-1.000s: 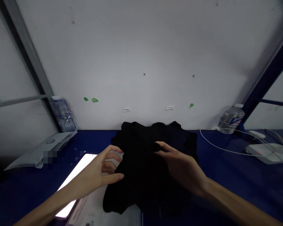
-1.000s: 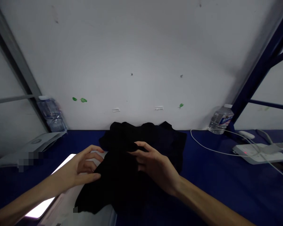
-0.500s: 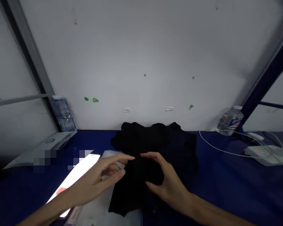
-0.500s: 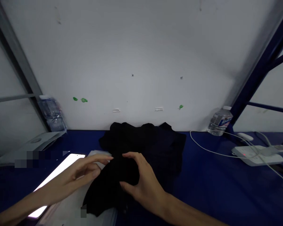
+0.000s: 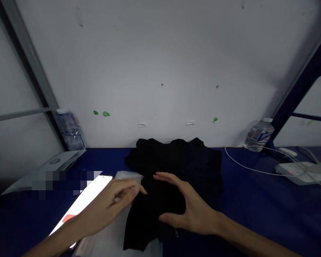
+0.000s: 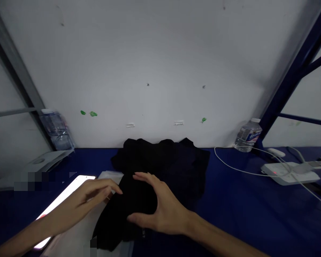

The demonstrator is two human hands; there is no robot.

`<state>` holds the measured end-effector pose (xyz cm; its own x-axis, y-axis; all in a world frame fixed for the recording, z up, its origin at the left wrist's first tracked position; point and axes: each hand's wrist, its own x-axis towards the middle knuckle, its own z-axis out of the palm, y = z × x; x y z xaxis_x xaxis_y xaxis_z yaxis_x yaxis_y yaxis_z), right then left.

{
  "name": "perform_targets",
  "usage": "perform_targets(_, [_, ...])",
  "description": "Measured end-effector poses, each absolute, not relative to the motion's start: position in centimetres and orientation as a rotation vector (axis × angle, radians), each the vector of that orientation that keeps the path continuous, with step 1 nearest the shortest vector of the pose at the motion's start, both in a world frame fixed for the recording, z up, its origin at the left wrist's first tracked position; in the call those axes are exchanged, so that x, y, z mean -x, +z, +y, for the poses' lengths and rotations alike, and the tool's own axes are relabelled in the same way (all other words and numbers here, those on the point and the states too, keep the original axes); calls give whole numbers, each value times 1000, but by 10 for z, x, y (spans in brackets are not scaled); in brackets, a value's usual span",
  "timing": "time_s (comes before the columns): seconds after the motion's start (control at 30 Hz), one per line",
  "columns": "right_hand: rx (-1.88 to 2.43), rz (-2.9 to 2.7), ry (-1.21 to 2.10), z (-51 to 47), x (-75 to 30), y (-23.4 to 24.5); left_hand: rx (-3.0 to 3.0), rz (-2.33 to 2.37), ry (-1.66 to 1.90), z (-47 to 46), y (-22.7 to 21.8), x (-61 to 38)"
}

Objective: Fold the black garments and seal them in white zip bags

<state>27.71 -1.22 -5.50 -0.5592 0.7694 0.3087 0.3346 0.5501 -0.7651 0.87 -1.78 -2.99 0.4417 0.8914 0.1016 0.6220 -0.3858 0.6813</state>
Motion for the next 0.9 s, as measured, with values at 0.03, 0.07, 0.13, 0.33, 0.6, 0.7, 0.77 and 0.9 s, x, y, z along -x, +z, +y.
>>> perform_targets(0.03, [889,-2155,877,-12,-280,-52,-2113,1270,636,-17,-30,-10])
perform_targets(0.07, [892,-2172,868,-11,-283,-49,-2091,1279,647,-17,-30,-12])
perform_targets(0.13, [873,-2210,836,-9,-289,-44,-2050,1298,663,-16,-31,-14])
perform_targets(0.33, [805,-2269,719,-6,-291,-42,-1944,1271,691,-17,-35,-15])
perform_targets(0.6, [865,-2379,718,-12,-278,-51,-1837,1209,635,-15,-37,-13])
perform_targets(0.7, [891,-2376,731,-11,-274,-55,-1778,1206,633,-14,-38,-12])
perform_targets(0.77, [906,-2354,748,-10,-273,-58,-1732,1190,621,-13,-39,-10])
perform_targets(0.9, [894,-2335,804,-10,-276,-55,-1694,1136,641,-9,-42,-6])
